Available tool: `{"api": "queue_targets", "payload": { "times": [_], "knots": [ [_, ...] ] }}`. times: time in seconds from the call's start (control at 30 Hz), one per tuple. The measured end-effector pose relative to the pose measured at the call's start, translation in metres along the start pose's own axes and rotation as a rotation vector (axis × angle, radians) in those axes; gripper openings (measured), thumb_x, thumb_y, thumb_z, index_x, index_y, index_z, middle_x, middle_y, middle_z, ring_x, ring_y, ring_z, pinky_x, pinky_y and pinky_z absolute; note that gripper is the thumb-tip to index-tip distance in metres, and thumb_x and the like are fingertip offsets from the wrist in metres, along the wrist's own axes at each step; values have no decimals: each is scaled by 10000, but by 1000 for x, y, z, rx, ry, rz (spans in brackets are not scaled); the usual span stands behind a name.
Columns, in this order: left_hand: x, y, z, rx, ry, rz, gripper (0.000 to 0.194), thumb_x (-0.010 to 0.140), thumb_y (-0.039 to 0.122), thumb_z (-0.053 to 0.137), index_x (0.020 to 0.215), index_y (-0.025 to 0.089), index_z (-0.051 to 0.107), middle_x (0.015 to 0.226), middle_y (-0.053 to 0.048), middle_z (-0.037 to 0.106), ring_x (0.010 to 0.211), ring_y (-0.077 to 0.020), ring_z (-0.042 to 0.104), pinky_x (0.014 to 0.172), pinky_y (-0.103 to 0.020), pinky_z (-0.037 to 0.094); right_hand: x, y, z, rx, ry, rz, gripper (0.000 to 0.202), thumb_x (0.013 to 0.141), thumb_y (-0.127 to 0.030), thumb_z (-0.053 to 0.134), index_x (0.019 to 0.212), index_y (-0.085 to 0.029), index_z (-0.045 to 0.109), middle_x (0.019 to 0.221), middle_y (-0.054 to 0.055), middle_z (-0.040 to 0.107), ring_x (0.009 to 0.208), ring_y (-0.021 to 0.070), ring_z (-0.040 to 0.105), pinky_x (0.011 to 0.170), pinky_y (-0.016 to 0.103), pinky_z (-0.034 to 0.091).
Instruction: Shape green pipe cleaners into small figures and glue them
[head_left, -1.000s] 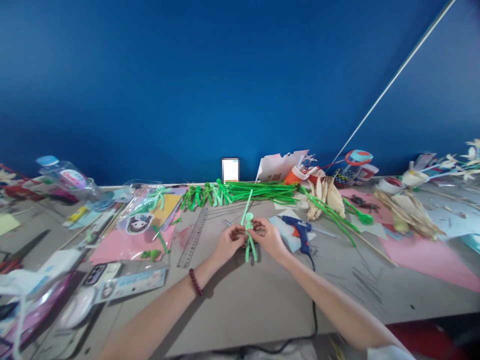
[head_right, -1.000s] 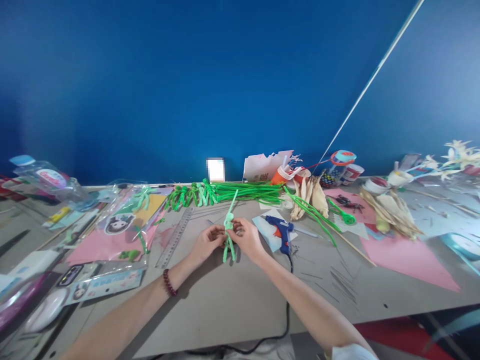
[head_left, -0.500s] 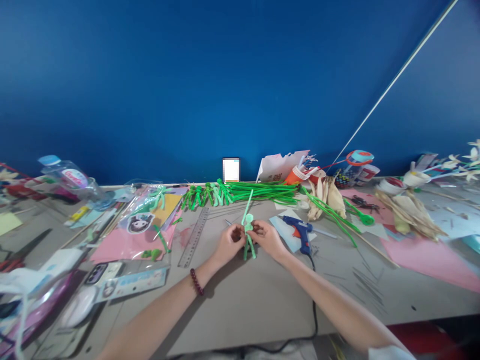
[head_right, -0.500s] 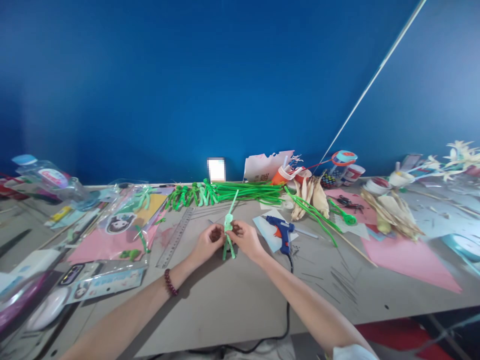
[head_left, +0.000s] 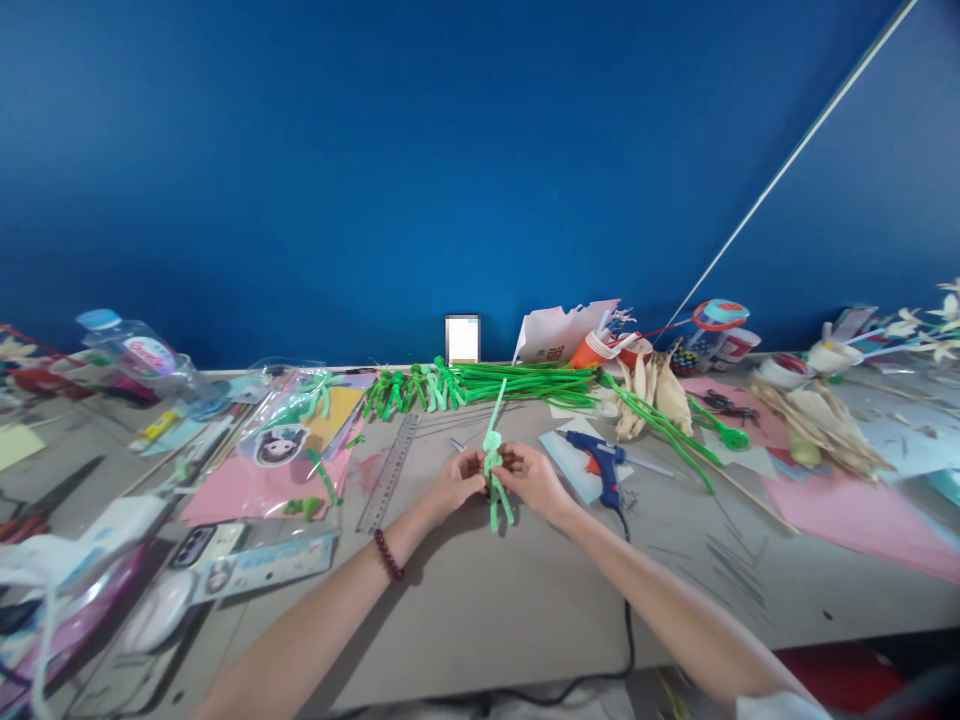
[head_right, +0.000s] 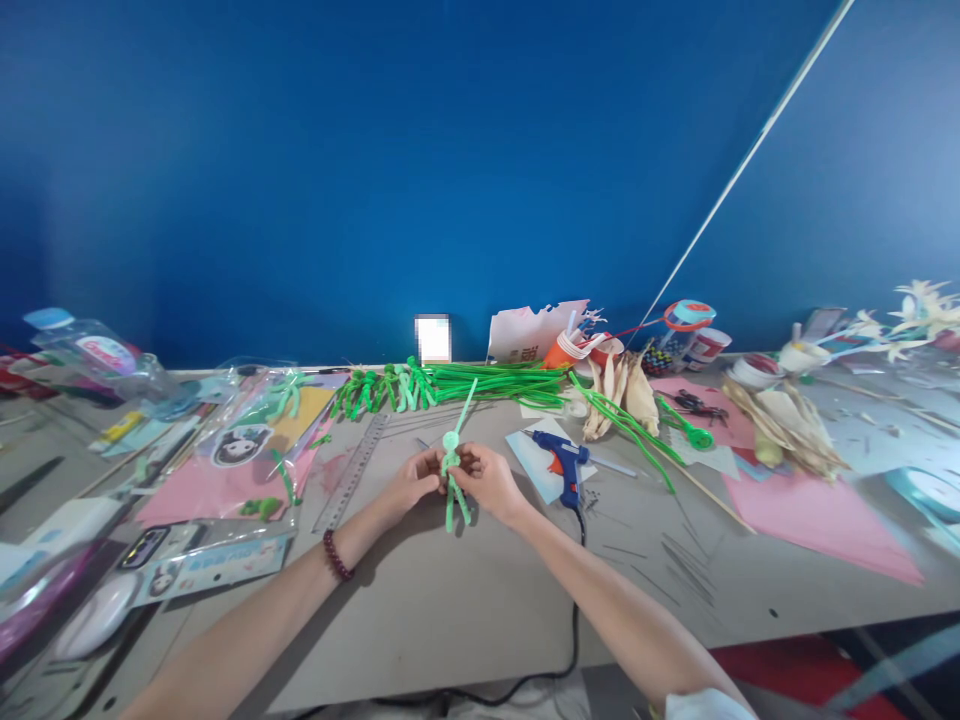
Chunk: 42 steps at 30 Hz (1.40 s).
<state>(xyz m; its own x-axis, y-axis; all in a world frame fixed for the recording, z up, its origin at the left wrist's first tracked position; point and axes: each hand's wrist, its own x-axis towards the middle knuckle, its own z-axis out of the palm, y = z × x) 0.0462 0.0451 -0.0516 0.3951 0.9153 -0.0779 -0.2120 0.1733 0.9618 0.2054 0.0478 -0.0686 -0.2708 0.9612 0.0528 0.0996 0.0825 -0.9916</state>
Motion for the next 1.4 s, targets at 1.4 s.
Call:
{"api": "queue_targets", "payload": {
  "times": [1.4],
  "knots": [
    [2,0,-8,-44,127,-34,219,634,325,755,683,156,626,560,2,579,508,-116,540,552,-253,426,1,-7,-3,132,3,57,334,703,-417,673,908,-155,652,705,30,667,593,142,630,541,246,514]
  ]
}}
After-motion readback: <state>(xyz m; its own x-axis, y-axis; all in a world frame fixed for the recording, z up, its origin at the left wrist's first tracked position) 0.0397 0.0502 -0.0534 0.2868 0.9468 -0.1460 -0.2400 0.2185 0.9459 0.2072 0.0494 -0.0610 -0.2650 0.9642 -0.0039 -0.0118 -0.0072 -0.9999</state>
